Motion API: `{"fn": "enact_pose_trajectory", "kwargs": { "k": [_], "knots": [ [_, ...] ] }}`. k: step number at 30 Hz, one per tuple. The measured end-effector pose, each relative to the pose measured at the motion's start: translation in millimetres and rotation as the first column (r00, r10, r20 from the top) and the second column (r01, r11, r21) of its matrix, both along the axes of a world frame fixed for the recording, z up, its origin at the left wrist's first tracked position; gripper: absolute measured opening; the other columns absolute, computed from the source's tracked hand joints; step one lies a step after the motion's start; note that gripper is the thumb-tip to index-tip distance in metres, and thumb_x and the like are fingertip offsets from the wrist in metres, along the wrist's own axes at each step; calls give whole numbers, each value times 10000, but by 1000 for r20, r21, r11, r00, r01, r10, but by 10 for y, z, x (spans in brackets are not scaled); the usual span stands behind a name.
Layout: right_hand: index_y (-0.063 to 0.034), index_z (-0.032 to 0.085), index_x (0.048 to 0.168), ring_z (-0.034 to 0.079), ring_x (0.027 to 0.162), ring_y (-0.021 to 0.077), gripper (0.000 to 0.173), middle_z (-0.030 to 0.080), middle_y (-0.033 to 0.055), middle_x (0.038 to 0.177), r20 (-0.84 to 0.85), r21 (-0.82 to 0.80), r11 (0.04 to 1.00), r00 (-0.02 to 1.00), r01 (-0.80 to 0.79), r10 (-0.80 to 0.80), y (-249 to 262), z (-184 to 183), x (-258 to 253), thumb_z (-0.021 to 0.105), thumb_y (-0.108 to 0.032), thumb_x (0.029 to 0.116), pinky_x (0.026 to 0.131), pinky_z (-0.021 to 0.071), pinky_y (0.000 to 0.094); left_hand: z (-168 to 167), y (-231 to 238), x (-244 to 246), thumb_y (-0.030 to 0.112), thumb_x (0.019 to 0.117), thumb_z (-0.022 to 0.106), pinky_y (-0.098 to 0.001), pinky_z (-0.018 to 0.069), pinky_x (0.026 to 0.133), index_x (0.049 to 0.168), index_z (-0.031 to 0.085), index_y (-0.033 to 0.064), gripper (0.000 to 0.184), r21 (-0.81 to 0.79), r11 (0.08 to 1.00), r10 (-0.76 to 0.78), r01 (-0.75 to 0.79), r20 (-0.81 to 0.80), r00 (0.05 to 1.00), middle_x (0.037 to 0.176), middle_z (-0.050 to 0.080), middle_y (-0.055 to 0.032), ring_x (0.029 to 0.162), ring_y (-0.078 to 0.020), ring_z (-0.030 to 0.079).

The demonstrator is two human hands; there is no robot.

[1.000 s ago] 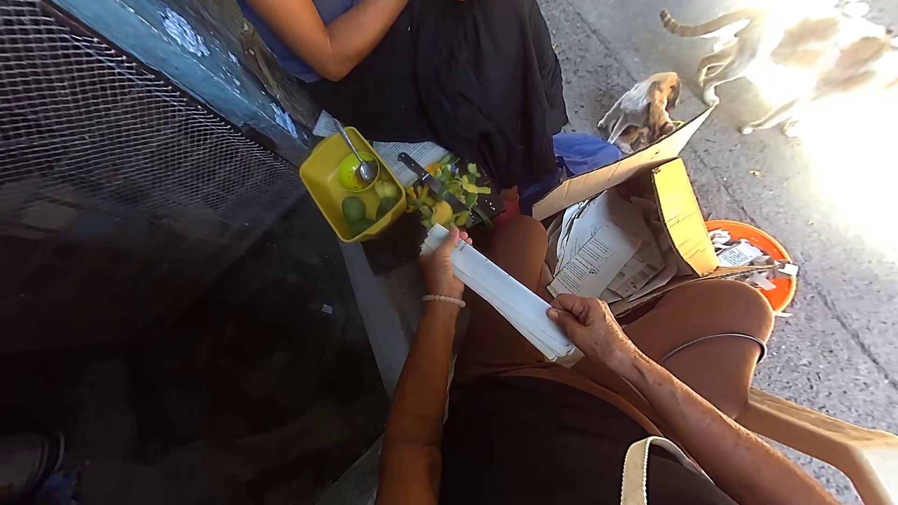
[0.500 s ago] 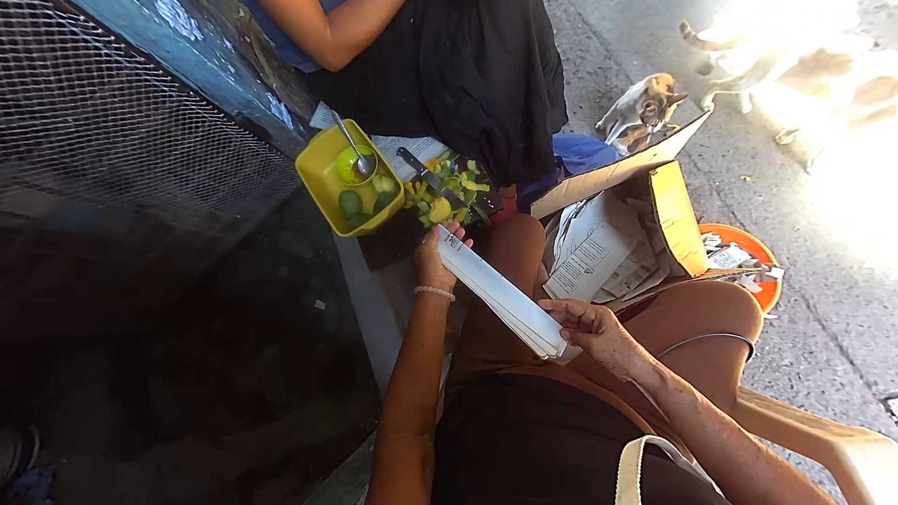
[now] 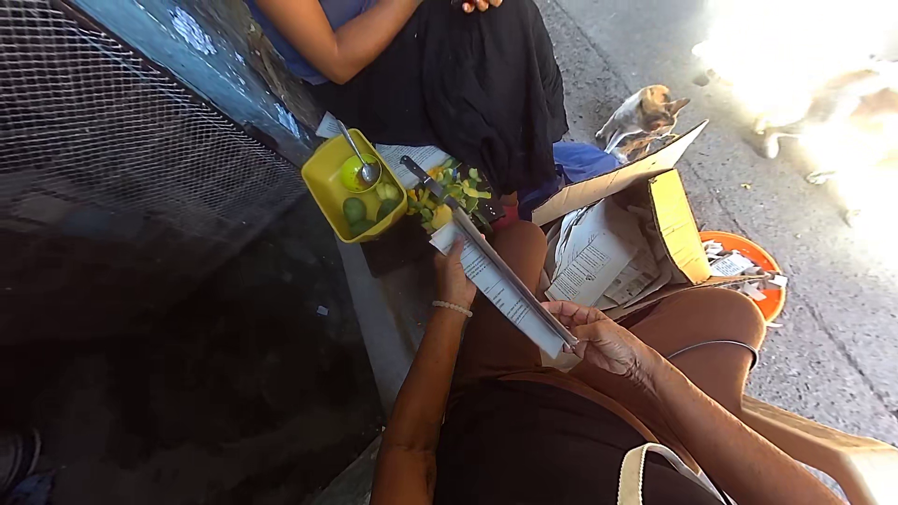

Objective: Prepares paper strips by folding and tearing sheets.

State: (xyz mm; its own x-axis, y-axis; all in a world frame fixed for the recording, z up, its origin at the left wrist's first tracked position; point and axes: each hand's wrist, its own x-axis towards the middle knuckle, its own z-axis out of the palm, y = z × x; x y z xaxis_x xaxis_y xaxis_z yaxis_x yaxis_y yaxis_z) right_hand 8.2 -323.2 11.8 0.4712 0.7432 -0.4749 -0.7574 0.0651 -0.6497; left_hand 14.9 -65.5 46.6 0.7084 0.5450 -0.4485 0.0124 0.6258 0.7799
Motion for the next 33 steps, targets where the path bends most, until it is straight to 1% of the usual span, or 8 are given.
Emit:
{"fn": "enact_pose_trajectory", "kwargs": {
  "k": [3, 5, 9, 11, 13, 17, 25, 33],
  "knots": [
    [-7, 571, 1354, 680, 1041, 162, 447, 686, 100, 1199, 345, -289, 954, 922, -77, 178, 56, 128, 182, 446, -98, 934, 883, 569, 341, 66, -107, 7, 30, 1045, 524, -364, 621, 799, 1295, 551, 29, 252, 302, 952, -33, 41, -31, 999, 1125, 720, -118, 909, -195, 736],
    [2, 532, 1415, 655, 1156, 201, 525, 659, 146, 1284, 537, -365, 931, 820, 13, 199, 164, 306, 361, 433, -359, 1047, 984, 543, 396, 130, -213, 13, 56, 1030, 576, -335, 594, 836, 1270, 577, -26, 253, 557, 821, -100, 125, -74, 992, 1073, 701, -115, 901, -134, 698],
    [-78, 420, 1522, 664, 1119, 209, 904, 635, 128, 1303, 842, -340, 899, 515, 275, 161, 483, 842, 692, 664, -628, 848, 913, 573, 425, 282, -461, 99, 129, 1013, 637, -370, 606, 821, 1189, 656, -30, 239, 803, 547, -201, 236, -148, 968, 975, 739, -130, 851, -147, 725],
    [-40, 377, 1542, 659, 1070, 313, 918, 622, 206, 1306, 906, -315, 878, 389, 361, 165, 586, 1047, 853, 802, -458, 844, 874, 553, 513, 351, -550, 135, 117, 990, 660, -352, 608, 808, 1177, 668, -22, 233, 842, 484, -254, 240, -128, 959, 955, 743, -113, 840, -131, 725],
    [-16, 442, 1464, 685, 921, 321, 724, 681, 192, 1133, 935, -311, 848, 296, 428, 194, 636, 1182, 957, 822, -211, 879, 777, 568, 512, 456, -588, 157, 120, 986, 676, -346, 614, 784, 1165, 674, -20, 227, 832, 473, -302, 290, -156, 940, 930, 744, -111, 808, -133, 728],
    [-50, 725, 963, 654, 712, 252, 36, 691, 111, 800, 906, -408, 788, 310, 461, 288, 659, 1377, 1075, 734, -59, 929, 668, 506, 488, 582, -525, 210, 96, 982, 666, -368, 611, 753, 1221, 653, -6, 260, 823, 421, -387, 381, -217, 896, 925, 738, -125, 779, -166, 725],
    [-105, 701, 893, 572, 549, 162, 123, 633, 43, 682, 915, -368, 860, 301, 353, 268, 520, 1200, 1077, 653, -137, 1002, 516, 463, 364, 757, -282, 321, 109, 985, 671, -340, 589, 735, 978, 719, 23, 99, 967, -43, -477, 252, -242, 845, 876, 709, -99, 786, -172, 694],
    [-102, 652, 819, 511, 523, 150, 210, 555, 32, 629, 921, -352, 882, 283, 313, 267, 553, 1061, 1081, 610, -154, 1019, 493, 400, 340, 679, -278, 350, 52, 980, 632, -346, 575, 719, 896, 701, 7, 117, 968, -118, -509, 220, -249, 824, 827, 681, -106, 769, -193, 676]
  ]
}}
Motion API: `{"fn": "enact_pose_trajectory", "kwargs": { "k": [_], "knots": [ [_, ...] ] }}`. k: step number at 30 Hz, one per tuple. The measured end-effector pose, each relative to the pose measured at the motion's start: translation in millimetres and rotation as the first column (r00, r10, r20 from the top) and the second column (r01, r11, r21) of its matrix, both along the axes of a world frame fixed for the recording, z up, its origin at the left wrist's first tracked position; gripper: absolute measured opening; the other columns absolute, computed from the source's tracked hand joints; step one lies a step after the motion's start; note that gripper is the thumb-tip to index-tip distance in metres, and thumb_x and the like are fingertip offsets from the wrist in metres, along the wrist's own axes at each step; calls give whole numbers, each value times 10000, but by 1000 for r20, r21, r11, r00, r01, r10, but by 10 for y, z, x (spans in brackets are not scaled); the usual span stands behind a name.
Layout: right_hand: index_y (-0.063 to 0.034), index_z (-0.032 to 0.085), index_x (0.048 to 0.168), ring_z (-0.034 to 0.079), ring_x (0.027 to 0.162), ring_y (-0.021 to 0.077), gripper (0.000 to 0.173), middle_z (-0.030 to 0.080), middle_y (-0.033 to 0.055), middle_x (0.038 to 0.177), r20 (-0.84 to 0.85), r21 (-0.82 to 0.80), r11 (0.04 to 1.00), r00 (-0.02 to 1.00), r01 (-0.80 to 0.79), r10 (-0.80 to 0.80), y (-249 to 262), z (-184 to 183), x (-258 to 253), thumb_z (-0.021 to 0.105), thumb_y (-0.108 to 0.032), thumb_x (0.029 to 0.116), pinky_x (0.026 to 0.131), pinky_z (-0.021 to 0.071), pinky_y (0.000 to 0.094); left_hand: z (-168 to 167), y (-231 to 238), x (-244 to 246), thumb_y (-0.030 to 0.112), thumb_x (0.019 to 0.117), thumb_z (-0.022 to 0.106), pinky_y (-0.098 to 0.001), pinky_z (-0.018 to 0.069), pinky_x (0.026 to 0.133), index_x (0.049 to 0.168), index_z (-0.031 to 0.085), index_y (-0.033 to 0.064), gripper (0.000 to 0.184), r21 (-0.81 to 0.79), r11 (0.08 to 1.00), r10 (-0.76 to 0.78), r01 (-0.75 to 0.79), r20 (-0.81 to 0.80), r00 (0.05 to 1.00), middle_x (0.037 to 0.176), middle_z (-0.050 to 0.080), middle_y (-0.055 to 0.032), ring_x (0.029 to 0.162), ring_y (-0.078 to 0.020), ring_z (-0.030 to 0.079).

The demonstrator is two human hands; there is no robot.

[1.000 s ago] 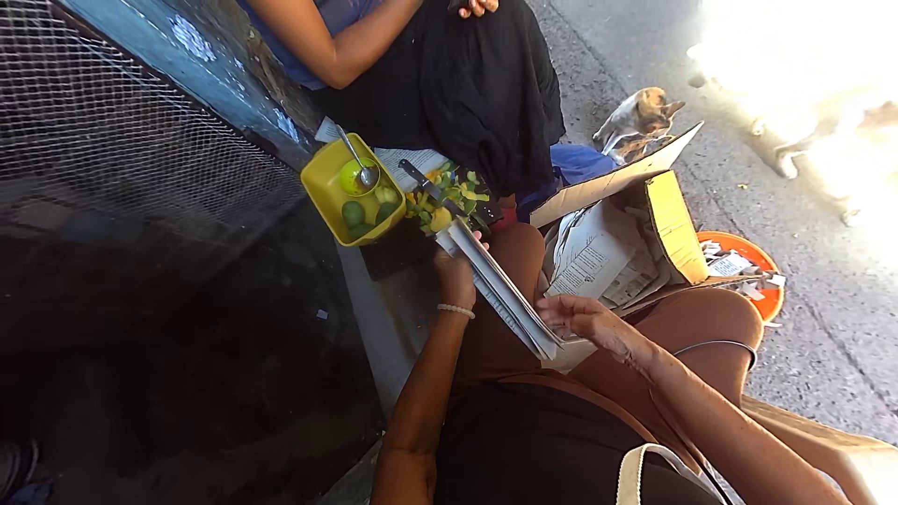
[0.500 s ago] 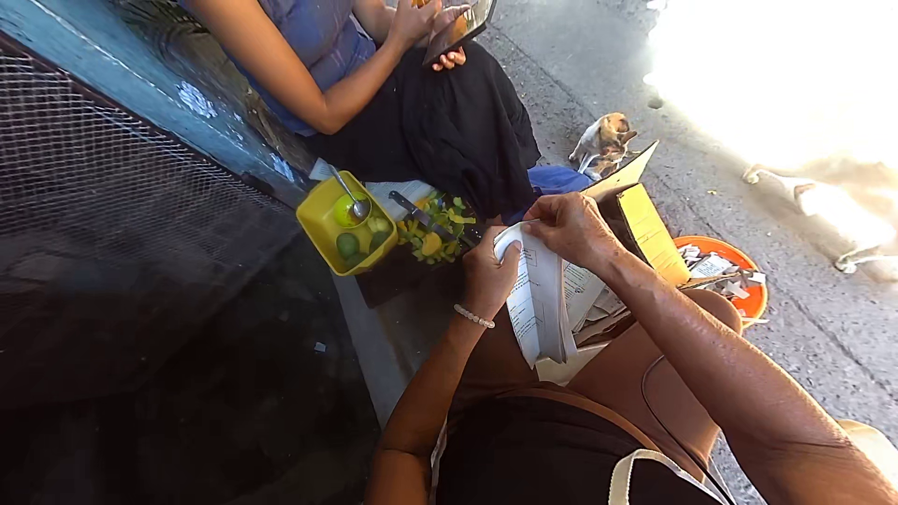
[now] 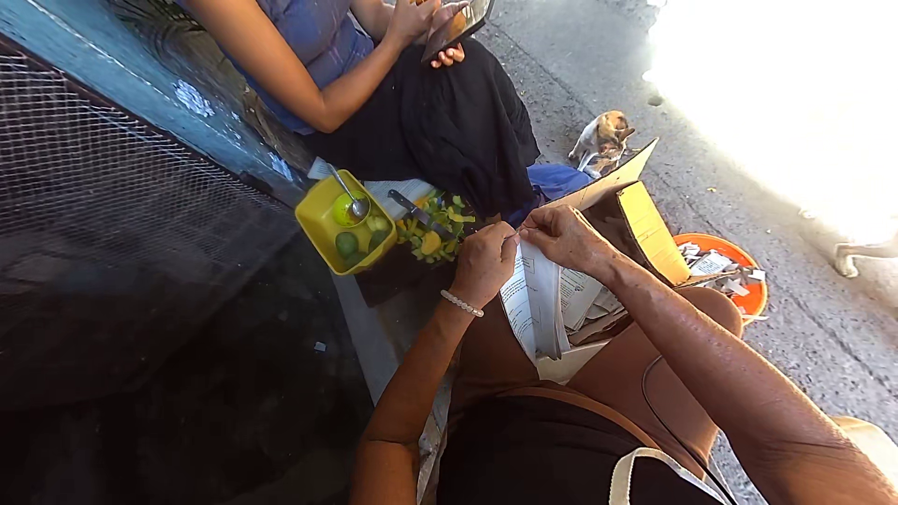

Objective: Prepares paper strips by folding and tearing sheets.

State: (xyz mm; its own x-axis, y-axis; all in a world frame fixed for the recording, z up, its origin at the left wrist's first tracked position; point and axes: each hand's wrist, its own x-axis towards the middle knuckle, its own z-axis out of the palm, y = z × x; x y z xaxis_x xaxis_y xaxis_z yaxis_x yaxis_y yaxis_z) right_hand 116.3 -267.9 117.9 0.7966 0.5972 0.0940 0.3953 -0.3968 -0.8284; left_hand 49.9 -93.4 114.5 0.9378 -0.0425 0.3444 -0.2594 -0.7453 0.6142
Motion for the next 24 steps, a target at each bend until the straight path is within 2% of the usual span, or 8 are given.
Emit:
{"fn": "enact_pose_trajectory", "kwargs": {
  "k": [3, 6, 10, 15, 17, 19, 21, 24],
  "knots": [
    [-74, 641, 807, 496, 500, 116, 229, 554, 36, 612, -166, 115, 993, 985, -18, 37, 25, -6, 31, 597, -115, 1028, 468, 387, 269, -41, 28, -2, 26, 960, 632, -321, 576, 727, 903, 704, -4, 97, -37, 999, -24, 26, 49, 999, 845, 689, -111, 779, -182, 679],
    [-45, 628, 787, 522, 515, 68, 235, 570, 20, 613, -400, 281, 960, 909, 3, 114, 99, -7, 107, 577, -42, 1016, 488, 432, 205, -90, 53, 1, 7, 944, 632, -291, 575, 734, 904, 712, -10, 91, -71, 997, -24, 32, 114, 993, 847, 693, -108, 782, -161, 677],
    [-50, 612, 776, 575, 530, 61, 223, 601, 8, 619, -593, 396, 914, 785, 91, 179, 172, -57, 161, 553, 9, 983, 521, 508, 217, -150, 14, -2, -3, 925, 641, -283, 584, 717, 900, 721, -18, 85, -61, 998, 42, -31, 201, 979, 842, 696, -112, 776, -162, 685],
    [-38, 610, 756, 553, 496, 69, 248, 587, 21, 597, -696, 331, 919, 713, 214, 85, 269, -128, 69, 558, 11, 994, 484, 487, 211, -340, 29, -36, 13, 919, 635, -293, 578, 671, 893, 722, -22, 98, 28, 996, 73, -85, 292, 954, 805, 684, -119, 729, -188, 680],
    [-32, 641, 816, 566, 508, 66, 196, 612, 30, 633, -692, 338, 923, 714, 184, 111, 235, -181, 43, 590, -22, 1005, 489, 498, 204, -396, 61, -68, 23, 934, 629, -305, 573, 655, 899, 715, -26, 104, 44, 994, 88, -104, 278, 957, 794, 671, -123, 713, -201, 671],
    [-57, 677, 890, 589, 530, 54, 123, 645, 25, 674, -647, 349, 930, 748, 116, 150, 179, -228, 29, 628, -82, 1001, 497, 509, 191, -387, 88, -89, 16, 934, 630, -313, 587, 684, 904, 707, -22, 92, 29, 992, 112, -121, 225, 968, 822, 685, -131, 738, -206, 686],
    [-32, 689, 885, 618, 554, 71, 125, 667, 39, 682, -635, 378, 917, 757, 129, 155, 220, -244, 46, 632, -55, 994, 532, 539, 216, -366, 121, -88, 11, 946, 631, -315, 589, 724, 922, 700, -28, 83, -1, 992, 123, -126, 195, 973, 854, 692, -138, 769, -204, 690],
    [-14, 675, 842, 618, 554, 72, 159, 658, 35, 661, -672, 410, 891, 726, 197, 149, 287, -279, 82, 608, 8, 984, 545, 546, 224, -347, 113, -73, 8, 945, 633, -301, 587, 730, 916, 695, -32, 79, 1, 993, 111, -114, 235, 966, 855, 686, -137, 776, -198, 686]
  ]
}}
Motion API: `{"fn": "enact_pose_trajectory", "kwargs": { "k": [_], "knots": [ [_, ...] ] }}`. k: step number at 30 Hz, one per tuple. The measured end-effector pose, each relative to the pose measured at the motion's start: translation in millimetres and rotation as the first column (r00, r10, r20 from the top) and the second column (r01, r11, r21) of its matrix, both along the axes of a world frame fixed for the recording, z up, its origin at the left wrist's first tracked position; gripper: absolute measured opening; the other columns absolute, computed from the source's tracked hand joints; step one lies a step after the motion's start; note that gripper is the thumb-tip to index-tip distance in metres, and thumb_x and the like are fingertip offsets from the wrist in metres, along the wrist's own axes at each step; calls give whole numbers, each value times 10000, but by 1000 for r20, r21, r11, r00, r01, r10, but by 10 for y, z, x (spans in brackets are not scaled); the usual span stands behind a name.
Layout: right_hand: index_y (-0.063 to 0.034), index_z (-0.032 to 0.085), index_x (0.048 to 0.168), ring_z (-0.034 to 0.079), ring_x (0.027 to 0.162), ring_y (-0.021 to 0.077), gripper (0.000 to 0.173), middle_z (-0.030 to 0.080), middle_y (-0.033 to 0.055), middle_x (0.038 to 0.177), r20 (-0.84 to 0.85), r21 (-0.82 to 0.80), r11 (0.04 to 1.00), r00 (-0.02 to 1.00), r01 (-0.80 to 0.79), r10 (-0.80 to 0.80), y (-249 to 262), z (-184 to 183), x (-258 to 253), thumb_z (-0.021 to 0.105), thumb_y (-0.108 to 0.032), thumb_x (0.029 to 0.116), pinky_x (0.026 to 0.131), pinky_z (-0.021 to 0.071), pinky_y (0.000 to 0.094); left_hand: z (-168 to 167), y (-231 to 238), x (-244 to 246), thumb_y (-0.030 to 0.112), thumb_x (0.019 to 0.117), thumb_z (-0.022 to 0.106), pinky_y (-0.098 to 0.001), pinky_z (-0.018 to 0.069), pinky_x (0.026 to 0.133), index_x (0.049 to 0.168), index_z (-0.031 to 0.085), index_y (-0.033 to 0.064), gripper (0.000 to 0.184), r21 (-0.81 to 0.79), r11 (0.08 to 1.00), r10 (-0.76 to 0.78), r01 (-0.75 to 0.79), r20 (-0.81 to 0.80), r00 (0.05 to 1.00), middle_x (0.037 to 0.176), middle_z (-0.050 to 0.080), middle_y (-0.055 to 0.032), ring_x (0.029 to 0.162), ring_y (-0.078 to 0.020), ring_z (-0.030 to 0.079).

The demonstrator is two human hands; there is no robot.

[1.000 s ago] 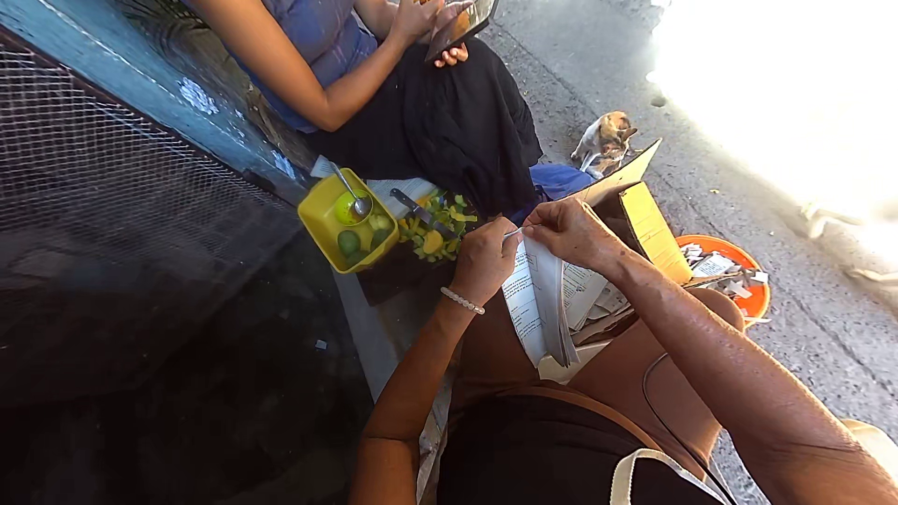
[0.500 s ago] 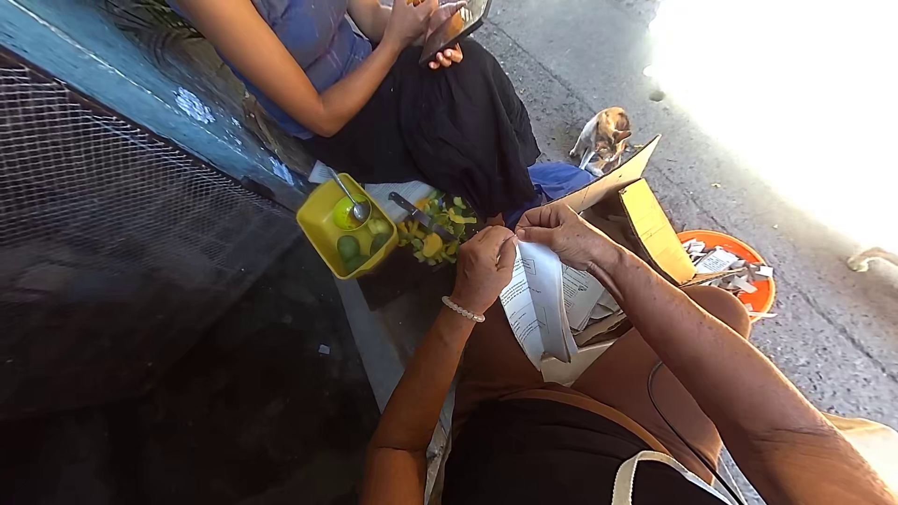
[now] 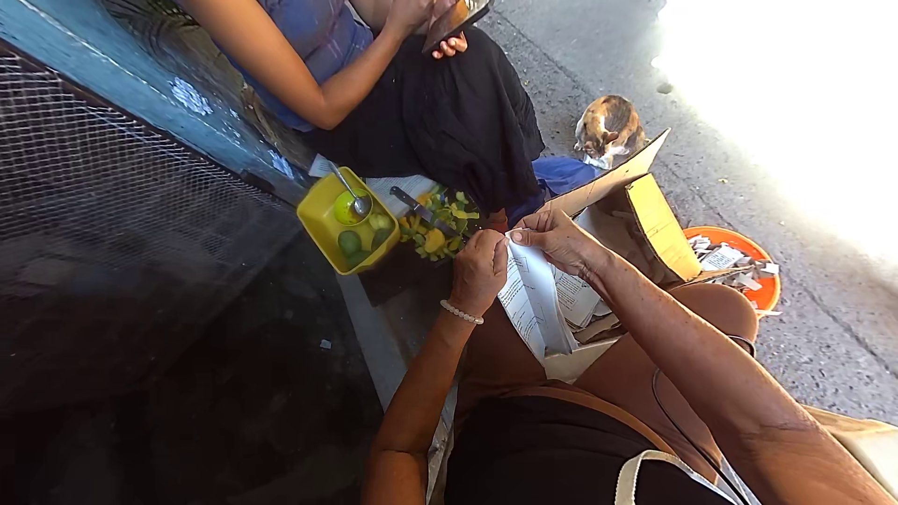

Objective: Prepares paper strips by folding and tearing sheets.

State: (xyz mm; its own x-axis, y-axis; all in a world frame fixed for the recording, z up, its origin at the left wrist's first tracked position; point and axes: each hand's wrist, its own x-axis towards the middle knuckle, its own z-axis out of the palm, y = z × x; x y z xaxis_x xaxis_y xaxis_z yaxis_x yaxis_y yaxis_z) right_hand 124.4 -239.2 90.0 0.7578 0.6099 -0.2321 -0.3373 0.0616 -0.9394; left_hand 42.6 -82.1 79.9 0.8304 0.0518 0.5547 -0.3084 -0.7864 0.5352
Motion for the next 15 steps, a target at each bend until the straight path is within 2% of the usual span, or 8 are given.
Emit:
{"fn": "enact_pose_trajectory", "kwargs": {
  "k": [4, 8, 10, 12, 14, 15],
  "knots": [
    [-14, 666, 803, 629, 552, 75, 178, 660, 35, 648, -87, -6, 1000, 996, -24, 23, 46, -67, 51, 607, 57, 955, 555, 559, 232, -44, -18, -35, 0, 929, 622, -289, 562, 644, 880, 689, -29, 88, 50, 999, -2, -2, 73, 997, 783, 644, -122, 709, -198, 651],
    [-3, 656, 811, 572, 530, 68, 151, 619, 27, 638, -58, -210, 976, 997, -53, 41, 155, -217, -5, 631, 42, 953, 529, 504, 223, -92, -73, -151, -2, 915, 633, -268, 551, 599, 885, 705, -47, 90, 95, 995, -9, -5, 145, 989, 756, 627, -125, 651, -195, 629],
    [-14, 674, 864, 577, 536, 73, 140, 629, 30, 660, -52, -217, 976, 998, -30, 19, 152, -258, -42, 641, -56, 993, 522, 505, 227, -89, -21, -168, 10, 927, 628, -287, 571, 638, 906, 709, -44, 100, 80, 995, 43, -52, 112, 993, 790, 657, -137, 696, -210, 662],
    [-64, 667, 1000, 631, 597, 76, 193, 671, 22, 747, -75, -117, 993, 997, -11, 2, 84, -271, -81, 601, -240, 1044, 552, 550, 243, -76, 107, -146, 25, 949, 618, -333, 597, 714, 943, 708, -45, 114, 47, 995, 86, -86, 15, 996, 863, 698, -159, 784, -235, 705],
    [-96, 648, 1114, 691, 690, 91, 300, 716, 25, 846, -110, -12, 1000, 994, 6, -7, 9, -264, -110, 573, -378, 1047, 616, 597, 262, -70, 223, -85, 30, 964, 616, -344, 592, 748, 954, 706, -43, 117, -10, 996, 90, -91, -61, 994, 888, 706, -161, 807, -230, 704],
    [-97, 647, 1119, 698, 706, 91, 303, 723, 25, 857, -105, 11, 1000, 994, 16, -14, -15, -273, -117, 580, -381, 1037, 630, 601, 259, -72, 260, -45, 34, 968, 617, -342, 585, 741, 946, 704, -38, 115, -30, 996, 87, -89, -82, 993, 872, 701, -154, 792, -221, 694]
  ]
}}
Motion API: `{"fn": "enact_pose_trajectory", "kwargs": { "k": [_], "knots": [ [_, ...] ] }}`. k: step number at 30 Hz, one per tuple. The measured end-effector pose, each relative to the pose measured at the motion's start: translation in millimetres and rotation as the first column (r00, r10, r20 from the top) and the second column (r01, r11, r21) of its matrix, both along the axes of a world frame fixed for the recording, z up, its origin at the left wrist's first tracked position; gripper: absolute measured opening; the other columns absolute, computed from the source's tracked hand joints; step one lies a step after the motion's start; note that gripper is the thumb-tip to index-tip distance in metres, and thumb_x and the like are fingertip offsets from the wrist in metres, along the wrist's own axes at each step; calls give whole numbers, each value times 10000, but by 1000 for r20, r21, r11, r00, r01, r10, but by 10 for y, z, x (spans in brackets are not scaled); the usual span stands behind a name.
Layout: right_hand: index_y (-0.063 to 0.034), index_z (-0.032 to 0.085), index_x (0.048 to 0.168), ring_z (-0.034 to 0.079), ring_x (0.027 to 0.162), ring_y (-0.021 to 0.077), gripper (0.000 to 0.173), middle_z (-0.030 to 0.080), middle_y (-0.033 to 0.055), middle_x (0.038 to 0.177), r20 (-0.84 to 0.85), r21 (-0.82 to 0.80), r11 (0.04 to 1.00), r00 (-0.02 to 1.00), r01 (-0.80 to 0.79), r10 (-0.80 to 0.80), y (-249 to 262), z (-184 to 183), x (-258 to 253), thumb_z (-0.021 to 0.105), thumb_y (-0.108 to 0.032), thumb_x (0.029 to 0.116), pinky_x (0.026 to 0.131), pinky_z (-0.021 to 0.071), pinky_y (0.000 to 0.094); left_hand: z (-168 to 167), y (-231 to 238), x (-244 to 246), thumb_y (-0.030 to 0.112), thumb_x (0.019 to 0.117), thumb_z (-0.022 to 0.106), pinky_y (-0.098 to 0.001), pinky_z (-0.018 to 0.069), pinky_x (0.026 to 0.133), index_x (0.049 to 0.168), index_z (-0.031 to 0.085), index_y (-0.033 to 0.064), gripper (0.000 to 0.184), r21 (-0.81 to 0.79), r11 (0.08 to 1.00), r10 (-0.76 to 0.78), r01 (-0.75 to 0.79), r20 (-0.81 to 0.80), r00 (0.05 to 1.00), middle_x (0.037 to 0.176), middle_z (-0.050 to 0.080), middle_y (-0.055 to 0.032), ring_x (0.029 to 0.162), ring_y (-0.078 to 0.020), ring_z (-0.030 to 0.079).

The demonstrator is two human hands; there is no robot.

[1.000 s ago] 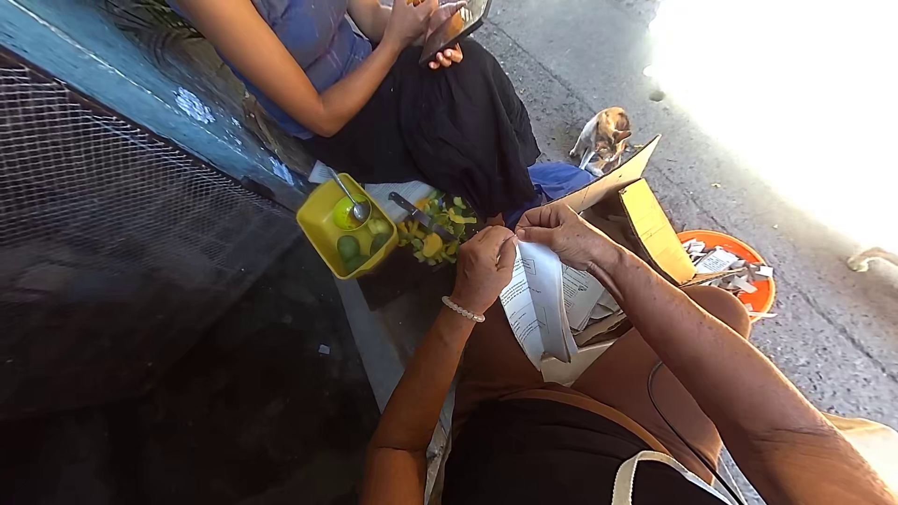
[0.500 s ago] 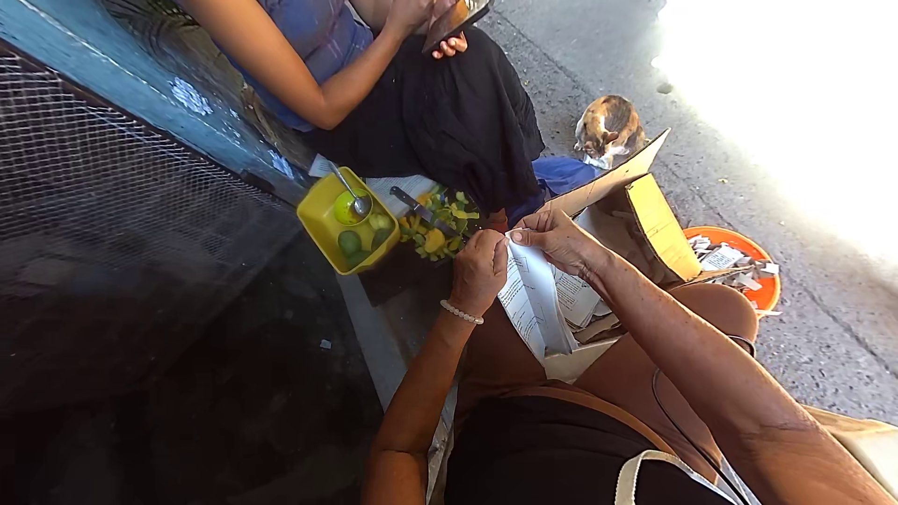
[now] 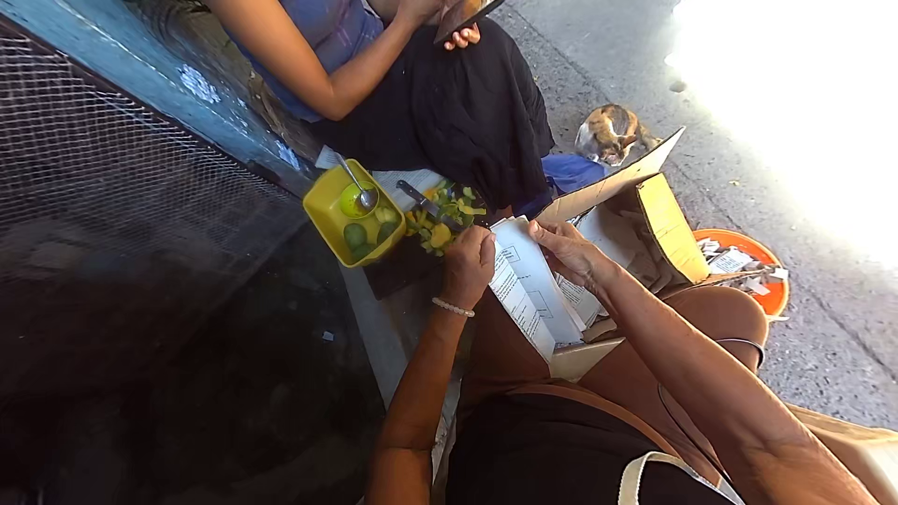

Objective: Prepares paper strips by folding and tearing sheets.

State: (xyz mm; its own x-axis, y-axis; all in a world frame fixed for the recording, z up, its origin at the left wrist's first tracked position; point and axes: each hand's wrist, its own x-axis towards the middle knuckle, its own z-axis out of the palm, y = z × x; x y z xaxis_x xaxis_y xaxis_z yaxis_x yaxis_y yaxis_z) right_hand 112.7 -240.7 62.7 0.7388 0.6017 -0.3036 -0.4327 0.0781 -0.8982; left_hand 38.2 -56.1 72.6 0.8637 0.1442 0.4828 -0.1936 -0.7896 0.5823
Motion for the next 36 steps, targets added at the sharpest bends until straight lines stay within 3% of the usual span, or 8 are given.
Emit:
{"fn": "enact_pose_trajectory", "kwargs": {
  "k": [4, 7, 9, 13, 16, 22, 30, 36],
  "knots": [
    [-44, 690, 1079, 685, 665, 100, 144, 725, 49, 826, 90, -83, 996, 996, 26, -19, -13, -48, -37, 621, -160, 1031, 621, 592, 265, -5, -9, 105, 83, 987, 634, -357, 575, 768, 970, 716, -9, 124, -78, 997, -3, 0, -38, 999, 873, 706, -135, 813, -207, 692],
    [-71, 708, 1022, 655, 601, 77, 177, 710, 28, 769, 109, -93, 991, 991, 92, -81, -1, 0, -47, 592, -201, 1049, 568, 572, 243, -27, -117, 53, 145, 1001, 662, -317, 595, 788, 1170, 642, -19, 236, -379, 924, 49, -56, -30, 998, 968, 699, -127, 845, -156, 694],
    [-75, 699, 976, 647, 586, 78, 223, 696, 28, 741, 93, -79, 992, 991, 101, -93, 17, 70, -31, 568, -234, 1063, 552, 565, 242, -45, -220, -13, 170, 991, 683, -313, 605, 778, 1297, 556, 15, 366, -687, 715, 103, -130, -81, 991, 1026, 672, -108, 857, -135, 688],
    [-35, 683, 930, 645, 568, 86, 223, 687, 48, 710, 42, -40, 993, 993, 109, -107, 123, 142, -6, 559, -167, 1062, 539, 565, 244, -12, -397, -87, 141, 1032, 604, -345, 629, 779, 1217, 615, 39, 212, -949, 242, 159, -200, -164, 974, 986, 724, -74, 842, -147, 726],
    [-61, 689, 971, 636, 558, 78, 224, 685, 37, 720, 54, -39, 996, 995, 82, -80, 152, 84, -22, 561, -218, 1066, 518, 554, 232, -5, -357, -75, 179, 1032, 616, -313, 628, 745, 1102, 683, 27, 181, -905, 337, 146, -260, -223, 964, 895, 743, -55, 779, -118, 726],
    [-77, 690, 948, 631, 554, 67, 231, 685, 21, 711, -18, -63, 991, 993, 119, -120, 236, -87, -48, 567, -235, 1063, 522, 548, 224, -112, -261, -73, 243, 1027, 632, -282, 574, 693, 899, 679, 17, 264, -498, 831, 231, -248, -98, 968, 804, 641, -50, 714, -96, 648],
    [-29, 669, 886, 609, 572, 70, 199, 648, 28, 688, 3, -167, 986, 1000, 2, -1, 457, -268, -59, 588, -123, 1042, 561, 538, 233, -215, -219, -218, 134, 1006, 632, -174, 508, 681, 817, 676, -28, 253, -355, 925, 199, -133, 157, 967, 803, 570, -41, 727, -52, 569],
    [-58, 665, 960, 599, 601, 82, 336, 633, 28, 728, 82, -268, 963, 997, 35, -13, 467, -209, -45, 493, -313, 1095, 579, 527, 262, -193, -129, -190, 171, 1021, 622, -194, 524, 721, 849, 684, -44, 282, -357, 907, 281, -223, 118, 953, 828, 593, -66, 753, -71, 594]
  ]
}}
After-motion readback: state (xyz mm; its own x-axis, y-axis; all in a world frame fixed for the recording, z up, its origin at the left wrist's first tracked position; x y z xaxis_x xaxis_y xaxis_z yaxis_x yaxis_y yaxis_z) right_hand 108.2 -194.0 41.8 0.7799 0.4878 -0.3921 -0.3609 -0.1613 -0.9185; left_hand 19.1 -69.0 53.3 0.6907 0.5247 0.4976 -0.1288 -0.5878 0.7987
